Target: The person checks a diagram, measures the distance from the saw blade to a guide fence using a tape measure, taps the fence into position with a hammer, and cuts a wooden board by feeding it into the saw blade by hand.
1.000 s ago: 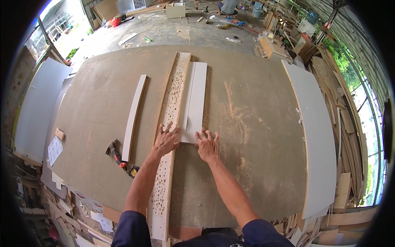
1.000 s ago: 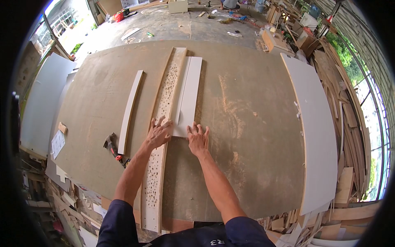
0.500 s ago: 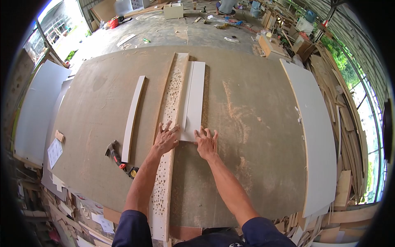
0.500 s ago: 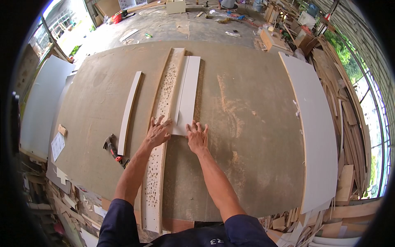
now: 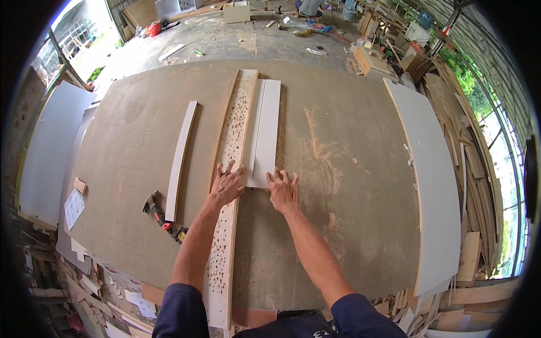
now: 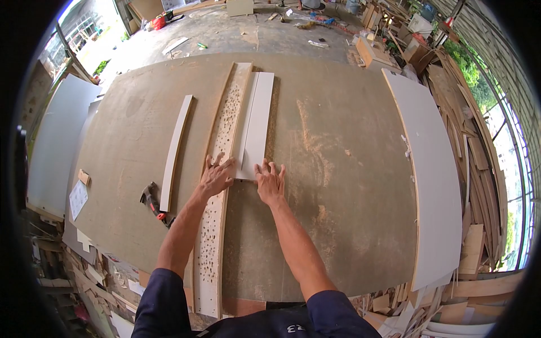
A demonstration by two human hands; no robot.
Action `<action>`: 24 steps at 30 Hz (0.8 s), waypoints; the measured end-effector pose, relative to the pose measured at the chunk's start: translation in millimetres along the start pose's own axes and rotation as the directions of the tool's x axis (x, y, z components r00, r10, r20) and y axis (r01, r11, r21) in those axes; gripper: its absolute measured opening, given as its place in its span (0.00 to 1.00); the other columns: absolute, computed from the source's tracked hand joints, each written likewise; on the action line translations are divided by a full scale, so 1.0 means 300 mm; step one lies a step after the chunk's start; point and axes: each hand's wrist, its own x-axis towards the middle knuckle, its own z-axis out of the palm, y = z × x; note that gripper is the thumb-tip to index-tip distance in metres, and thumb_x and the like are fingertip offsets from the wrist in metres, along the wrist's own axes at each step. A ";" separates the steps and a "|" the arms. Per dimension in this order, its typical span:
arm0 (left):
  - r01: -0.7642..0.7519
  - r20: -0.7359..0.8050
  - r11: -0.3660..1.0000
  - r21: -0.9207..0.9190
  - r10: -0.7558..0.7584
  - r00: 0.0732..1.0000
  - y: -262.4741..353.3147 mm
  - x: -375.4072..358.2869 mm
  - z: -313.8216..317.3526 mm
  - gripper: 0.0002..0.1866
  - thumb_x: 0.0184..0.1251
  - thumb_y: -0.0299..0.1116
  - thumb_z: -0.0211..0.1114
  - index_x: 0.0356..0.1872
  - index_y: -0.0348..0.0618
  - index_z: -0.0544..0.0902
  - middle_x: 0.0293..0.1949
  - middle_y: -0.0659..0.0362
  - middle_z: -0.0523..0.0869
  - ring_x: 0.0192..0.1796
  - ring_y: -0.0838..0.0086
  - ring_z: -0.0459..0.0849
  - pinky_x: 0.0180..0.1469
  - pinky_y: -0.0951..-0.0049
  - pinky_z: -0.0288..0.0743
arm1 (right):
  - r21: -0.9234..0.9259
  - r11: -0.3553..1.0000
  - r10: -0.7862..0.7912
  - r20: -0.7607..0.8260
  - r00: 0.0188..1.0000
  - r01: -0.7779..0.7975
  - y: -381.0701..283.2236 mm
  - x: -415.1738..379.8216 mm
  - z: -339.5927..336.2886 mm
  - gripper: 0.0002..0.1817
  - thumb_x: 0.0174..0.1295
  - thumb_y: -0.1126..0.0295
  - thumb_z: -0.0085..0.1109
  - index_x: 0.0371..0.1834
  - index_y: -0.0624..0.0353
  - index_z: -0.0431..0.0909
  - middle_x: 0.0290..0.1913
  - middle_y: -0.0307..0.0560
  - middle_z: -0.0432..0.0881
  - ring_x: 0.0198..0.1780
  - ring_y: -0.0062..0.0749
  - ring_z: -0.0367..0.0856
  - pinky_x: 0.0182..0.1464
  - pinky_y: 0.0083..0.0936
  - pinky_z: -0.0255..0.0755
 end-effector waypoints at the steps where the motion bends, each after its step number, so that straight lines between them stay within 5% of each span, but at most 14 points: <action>1: 0.004 -0.006 1.000 -0.006 -0.004 1.000 0.000 0.004 -0.002 0.29 0.59 0.43 0.72 0.61 0.41 0.82 0.77 0.61 0.67 0.82 0.54 0.53 0.78 0.31 0.42 | -0.003 1.000 0.005 0.008 1.000 -0.005 0.002 0.004 0.001 0.27 0.69 0.66 0.61 0.72 0.50 0.75 0.76 0.52 0.69 0.76 0.47 0.65 0.78 0.62 0.46; 5: -0.004 0.013 1.000 0.010 0.004 1.000 -0.005 0.020 -0.016 0.25 0.60 0.43 0.72 0.56 0.40 0.86 0.77 0.61 0.67 0.82 0.54 0.54 0.78 0.31 0.42 | -0.003 1.000 0.016 0.018 1.000 -0.016 0.008 0.021 0.010 0.27 0.70 0.65 0.61 0.72 0.49 0.74 0.77 0.51 0.69 0.76 0.45 0.64 0.78 0.61 0.46; 7: 0.002 0.024 1.000 0.028 -0.003 1.000 -0.005 0.025 -0.019 0.36 0.60 0.40 0.75 0.70 0.45 0.74 0.76 0.61 0.68 0.81 0.55 0.55 0.77 0.29 0.45 | -0.019 1.000 0.016 0.001 1.000 -0.016 0.012 0.026 0.015 0.26 0.70 0.65 0.60 0.73 0.49 0.74 0.77 0.50 0.68 0.76 0.44 0.64 0.78 0.62 0.45; 24: 0.022 0.010 1.000 0.015 -0.023 1.000 -0.018 0.092 -0.046 0.32 0.59 0.39 0.75 0.65 0.41 0.78 0.75 0.61 0.69 0.80 0.54 0.57 0.76 0.29 0.45 | 0.057 0.998 0.012 -0.140 0.990 -0.004 0.077 0.072 0.052 0.27 0.71 0.61 0.59 0.73 0.47 0.74 0.76 0.50 0.70 0.74 0.44 0.66 0.77 0.60 0.45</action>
